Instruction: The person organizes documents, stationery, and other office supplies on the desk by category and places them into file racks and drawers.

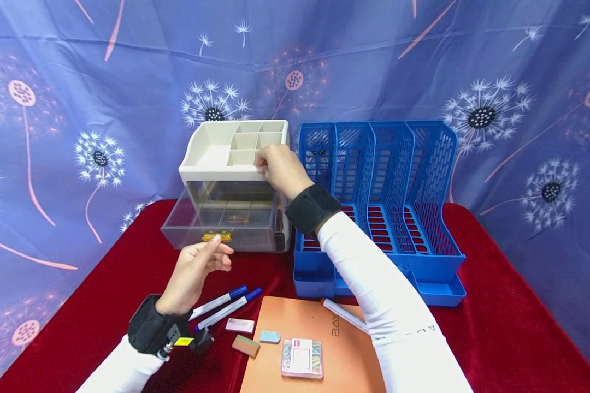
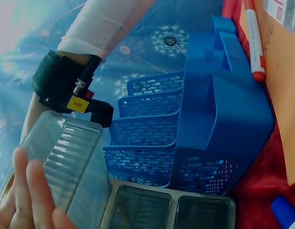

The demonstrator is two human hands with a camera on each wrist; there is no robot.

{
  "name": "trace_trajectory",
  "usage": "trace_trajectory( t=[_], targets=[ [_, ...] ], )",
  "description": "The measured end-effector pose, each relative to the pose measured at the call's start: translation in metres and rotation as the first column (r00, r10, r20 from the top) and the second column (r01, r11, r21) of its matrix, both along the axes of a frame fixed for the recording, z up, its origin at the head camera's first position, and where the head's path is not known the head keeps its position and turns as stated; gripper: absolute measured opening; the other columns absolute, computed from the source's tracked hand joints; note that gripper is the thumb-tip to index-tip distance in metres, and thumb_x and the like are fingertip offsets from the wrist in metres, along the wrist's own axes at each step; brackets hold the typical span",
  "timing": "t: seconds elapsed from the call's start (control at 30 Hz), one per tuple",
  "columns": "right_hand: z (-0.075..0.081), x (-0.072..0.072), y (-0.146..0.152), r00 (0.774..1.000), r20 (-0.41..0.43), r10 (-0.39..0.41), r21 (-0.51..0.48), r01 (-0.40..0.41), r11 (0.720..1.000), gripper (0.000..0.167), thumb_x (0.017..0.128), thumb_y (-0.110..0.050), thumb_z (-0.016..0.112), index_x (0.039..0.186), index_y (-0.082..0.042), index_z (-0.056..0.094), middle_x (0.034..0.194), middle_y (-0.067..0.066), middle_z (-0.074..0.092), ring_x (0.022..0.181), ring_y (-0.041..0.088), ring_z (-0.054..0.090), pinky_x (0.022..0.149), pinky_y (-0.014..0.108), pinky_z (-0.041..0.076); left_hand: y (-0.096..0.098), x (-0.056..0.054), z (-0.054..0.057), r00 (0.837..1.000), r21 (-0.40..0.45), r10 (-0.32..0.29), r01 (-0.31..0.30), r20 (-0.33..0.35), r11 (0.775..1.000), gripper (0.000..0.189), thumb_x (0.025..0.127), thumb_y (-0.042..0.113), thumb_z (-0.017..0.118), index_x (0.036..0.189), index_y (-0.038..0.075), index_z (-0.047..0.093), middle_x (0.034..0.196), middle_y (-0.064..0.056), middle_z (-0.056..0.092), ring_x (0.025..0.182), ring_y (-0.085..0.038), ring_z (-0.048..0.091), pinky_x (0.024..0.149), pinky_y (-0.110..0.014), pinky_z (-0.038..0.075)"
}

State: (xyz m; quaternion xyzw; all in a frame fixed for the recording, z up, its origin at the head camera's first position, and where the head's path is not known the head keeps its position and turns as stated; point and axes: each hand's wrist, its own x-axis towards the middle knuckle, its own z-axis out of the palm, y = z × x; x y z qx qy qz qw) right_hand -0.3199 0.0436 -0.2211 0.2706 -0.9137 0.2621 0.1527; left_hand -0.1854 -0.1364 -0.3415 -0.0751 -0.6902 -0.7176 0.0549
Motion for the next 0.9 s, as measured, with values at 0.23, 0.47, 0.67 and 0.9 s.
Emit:
trace_trajectory(
  t=[0.23,0.47,0.67,0.9],
  targets=[
    [0.001,0.001,0.0,1.0,-0.009,0.007,-0.001,-0.007,1.0,0.009,0.088,-0.006,0.064,0.092,-0.003,0.072,0.095,0.012,0.07,0.09,0.024,0.064,0.085,0.035,0.05,0.013,0.013,0.003,0.976,-0.273,-0.161,0.117,-0.144,0.955,0.021,0.092,0.015,0.06,0.09,-0.004,0.068,0.074,-0.01,0.069,0.071,-0.019,0.067,0.072,-0.031,0.054],
    [0.001,0.002,0.0,1.0,0.002,0.004,0.004,-0.004,1.0,0.009,0.088,-0.005,0.064,0.091,-0.003,0.071,0.095,0.011,0.07,0.09,0.023,0.064,0.086,0.035,0.05,0.033,0.024,-0.002,0.823,-0.53,-0.305,0.007,-0.479,0.848,0.005,0.085,0.01,0.068,0.089,0.012,0.071,0.08,0.003,0.069,0.069,-0.005,0.062,0.062,-0.023,0.052],
    [0.001,0.002,0.001,1.0,-0.007,-0.001,0.009,0.001,1.0,0.008,0.087,-0.005,0.064,0.089,-0.003,0.071,0.094,0.012,0.07,0.089,0.024,0.064,0.084,0.036,0.05,0.056,0.035,-0.01,0.646,-0.821,-0.595,-0.089,-0.478,0.564,0.022,0.084,0.028,0.069,0.102,0.016,0.067,0.095,0.007,0.066,0.089,-0.003,0.059,0.077,-0.015,0.047],
    [0.003,0.004,0.0,1.0,0.012,-0.002,0.017,0.002,1.0,0.008,0.089,-0.005,0.062,0.089,-0.004,0.07,0.095,0.011,0.07,0.091,0.024,0.064,0.086,0.036,0.05,0.077,0.044,-0.031,0.575,-0.987,-0.803,-0.06,-0.156,0.148,0.057,0.083,0.055,0.062,0.127,0.02,0.052,0.123,0.005,0.056,0.112,-0.008,0.051,0.094,-0.021,0.043]
  ],
)
